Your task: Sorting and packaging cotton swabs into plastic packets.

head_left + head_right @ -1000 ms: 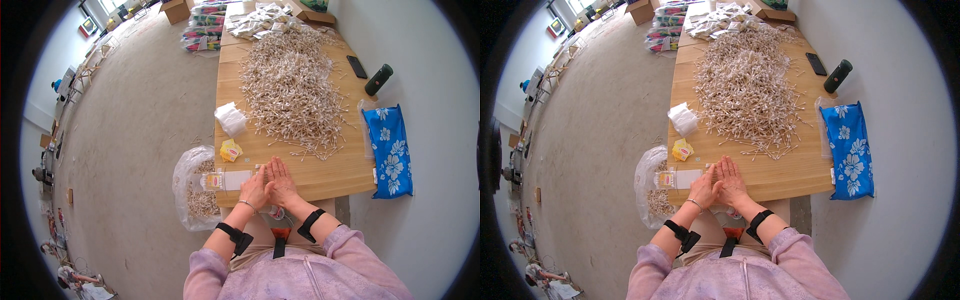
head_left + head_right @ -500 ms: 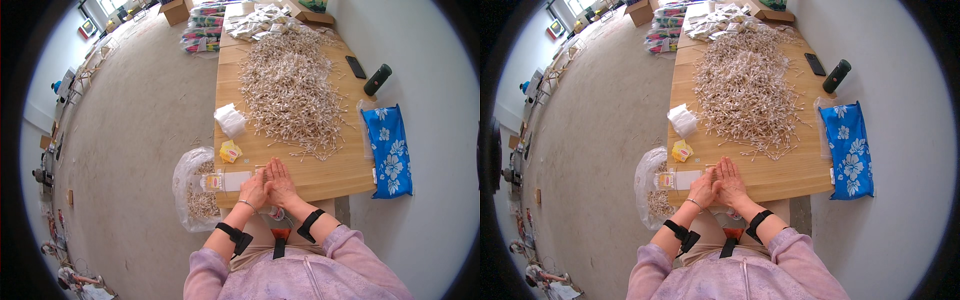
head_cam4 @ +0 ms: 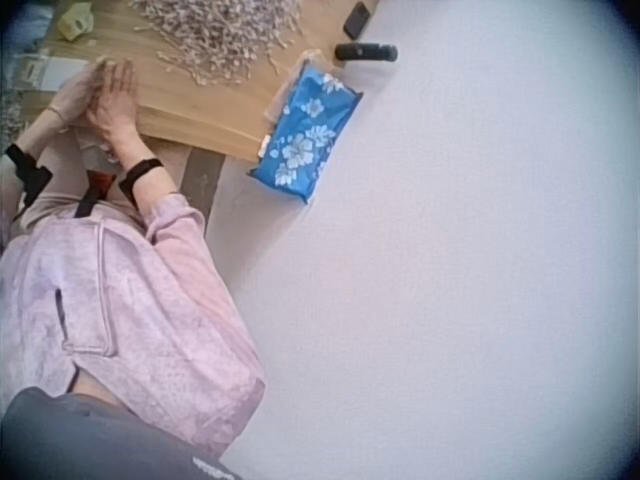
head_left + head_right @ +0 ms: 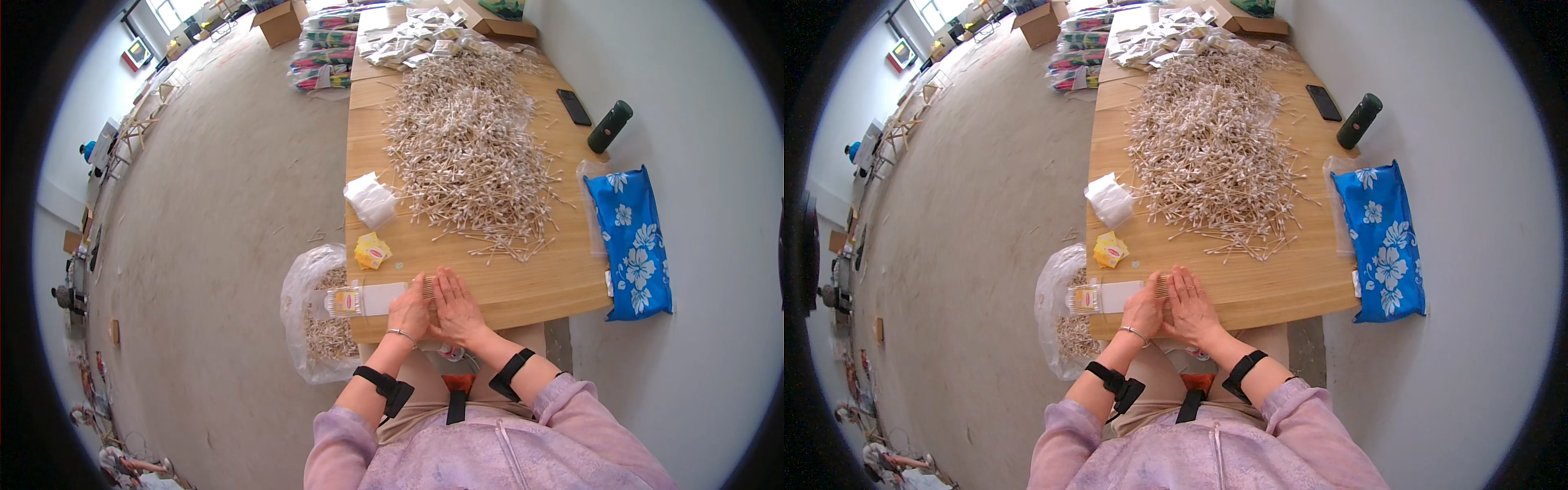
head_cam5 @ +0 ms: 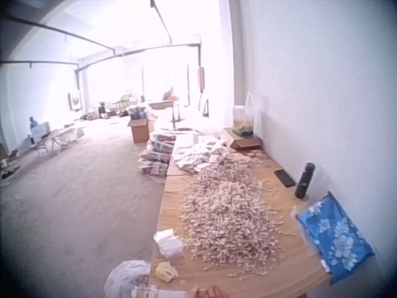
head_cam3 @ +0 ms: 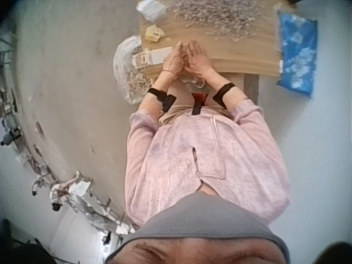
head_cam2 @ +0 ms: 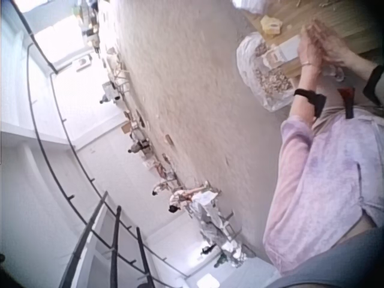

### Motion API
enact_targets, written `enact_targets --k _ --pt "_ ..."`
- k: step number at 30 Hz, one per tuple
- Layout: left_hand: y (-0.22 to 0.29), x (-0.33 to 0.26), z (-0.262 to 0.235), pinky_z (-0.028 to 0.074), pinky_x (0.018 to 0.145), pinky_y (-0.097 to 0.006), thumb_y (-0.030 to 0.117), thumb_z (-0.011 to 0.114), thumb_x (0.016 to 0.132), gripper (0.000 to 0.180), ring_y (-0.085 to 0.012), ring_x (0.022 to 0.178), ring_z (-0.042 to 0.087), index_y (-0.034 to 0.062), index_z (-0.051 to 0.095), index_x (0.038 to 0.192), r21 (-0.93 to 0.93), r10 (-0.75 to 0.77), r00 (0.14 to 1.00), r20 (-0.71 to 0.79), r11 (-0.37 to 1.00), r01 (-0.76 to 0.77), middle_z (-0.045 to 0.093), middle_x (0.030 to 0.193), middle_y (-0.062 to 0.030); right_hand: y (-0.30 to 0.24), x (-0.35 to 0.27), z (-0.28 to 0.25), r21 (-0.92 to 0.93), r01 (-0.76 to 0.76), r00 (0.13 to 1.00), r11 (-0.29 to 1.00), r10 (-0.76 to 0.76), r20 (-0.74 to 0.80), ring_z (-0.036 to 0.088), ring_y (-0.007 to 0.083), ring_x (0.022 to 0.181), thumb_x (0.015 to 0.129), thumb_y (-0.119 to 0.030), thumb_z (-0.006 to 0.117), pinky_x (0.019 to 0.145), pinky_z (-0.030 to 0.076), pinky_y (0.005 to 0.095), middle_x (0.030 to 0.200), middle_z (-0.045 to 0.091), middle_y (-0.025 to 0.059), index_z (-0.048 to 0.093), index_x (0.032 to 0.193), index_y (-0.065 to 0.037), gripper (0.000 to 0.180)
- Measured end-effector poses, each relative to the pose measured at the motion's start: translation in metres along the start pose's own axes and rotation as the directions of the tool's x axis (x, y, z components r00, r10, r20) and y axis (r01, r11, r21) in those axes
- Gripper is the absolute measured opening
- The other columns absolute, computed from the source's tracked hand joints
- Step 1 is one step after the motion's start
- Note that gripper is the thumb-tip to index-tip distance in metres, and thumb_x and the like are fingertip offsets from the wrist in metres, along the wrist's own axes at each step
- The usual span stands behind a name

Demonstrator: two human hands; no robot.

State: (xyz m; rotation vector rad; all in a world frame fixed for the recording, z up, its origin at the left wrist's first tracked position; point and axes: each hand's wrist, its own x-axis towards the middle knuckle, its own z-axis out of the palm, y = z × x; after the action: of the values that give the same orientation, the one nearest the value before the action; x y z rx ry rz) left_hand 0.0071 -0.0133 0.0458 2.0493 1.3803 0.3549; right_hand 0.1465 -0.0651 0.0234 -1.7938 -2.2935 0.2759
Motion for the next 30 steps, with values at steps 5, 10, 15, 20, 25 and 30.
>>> enact_targets --k 5,10,15,20,25,30 --pt "-0.005 0.0 0.001 0.05 0.077 -0.042 0.01 0.059 0.085 0.048 -0.0332 0.094 0.063 0.0028 0.046 0.13 -0.174 -0.064 0.99 -0.122 0.984 0.042 0.064 0.103 -0.0191 -0.001 -0.001 -0.005 -0.003 -0.017 0.999 1.0 0.017 0.041 0.011 0.0382 0.142 0.081 -0.05 0.058 0.116 0.01 0.0461 0.151 0.014 0.0268 0.018 0.142 0.009 0.094" --pt "-0.029 0.005 0.028 0.042 0.099 -0.034 0.009 0.049 0.094 0.042 -0.0237 0.121 0.05 -0.0011 0.043 0.135 -0.702 -0.182 0.901 -0.395 0.692 -0.168 0.052 0.13 -0.0168 -0.009 0.002 -0.011 0.062 -0.04 0.998 0.997 0.036 0.06 0.007 0.0372 0.143 0.083 -0.055 0.055 0.117 0.007 0.0453 0.152 0.012 0.0259 0.016 0.143 0.01 0.096" --pt "-0.03 0.009 0.038 0.04 0.101 -0.034 0.011 0.047 0.095 0.041 -0.0242 0.123 0.049 -0.0012 0.044 0.134 -0.709 -0.166 0.919 -0.357 0.689 -0.151 0.051 0.131 -0.0171 -0.013 0.004 -0.002 0.009 -0.036 0.996 0.999 0.035 0.086 0.007 0.0382 0.143 0.084 -0.052 0.053 0.117 0.006 0.0453 0.151 0.013 0.028 0.018 0.142 0.011 0.092" --pt "-0.04 0.008 0.034 0.038 0.102 -0.035 0.013 0.045 0.096 0.04 -0.0247 0.124 0.047 -0.0013 0.044 0.134 -0.705 -0.17 0.92 -0.353 0.695 -0.142 0.05 0.132 -0.0174 -0.034 0.012 0.012 0.024 -0.052 0.999 0.998 0.051 0.018 0.008 0.0406 0.143 0.086 -0.047 0.05 0.117 0.005 0.0475 0.15 0.014 0.0298 0.019 0.141 0.012 0.087" --pt "-0.068 -0.004 0.011 0.036 0.104 -0.035 0.015 0.044 0.097 0.039 -0.0251 0.126 0.045 -0.0014 0.045 0.133 -0.7 -0.175 0.919 -0.353 0.702 -0.135 0.05 0.133 -0.0177 -0.066 0.029 0.027 0.059 -0.099 0.994 0.993 0.102 -0.038 0.01 0.0423 0.142 0.085 -0.044 0.05 0.116 0.007 0.0502 0.149 0.015 0.0301 0.017 0.141 0.012 0.086" --pt "-0.075 -0.009 0.007 0.034 0.105 -0.035 0.017 0.042 0.098 0.039 -0.0256 0.128 0.044 -0.0015 0.046 0.132 -0.703 -0.182 0.919 -0.35 0.699 -0.129 0.049 0.134 -0.018 -0.076 0.034 0.029 0.086 -0.11 0.994 0.99 0.112 -0.016 0.006 0.0407 0.142 0.086 -0.041 0.05 0.116 0.005 0.0492 0.15 0.011 0.0281 0.013 0.142 0.011 0.085"
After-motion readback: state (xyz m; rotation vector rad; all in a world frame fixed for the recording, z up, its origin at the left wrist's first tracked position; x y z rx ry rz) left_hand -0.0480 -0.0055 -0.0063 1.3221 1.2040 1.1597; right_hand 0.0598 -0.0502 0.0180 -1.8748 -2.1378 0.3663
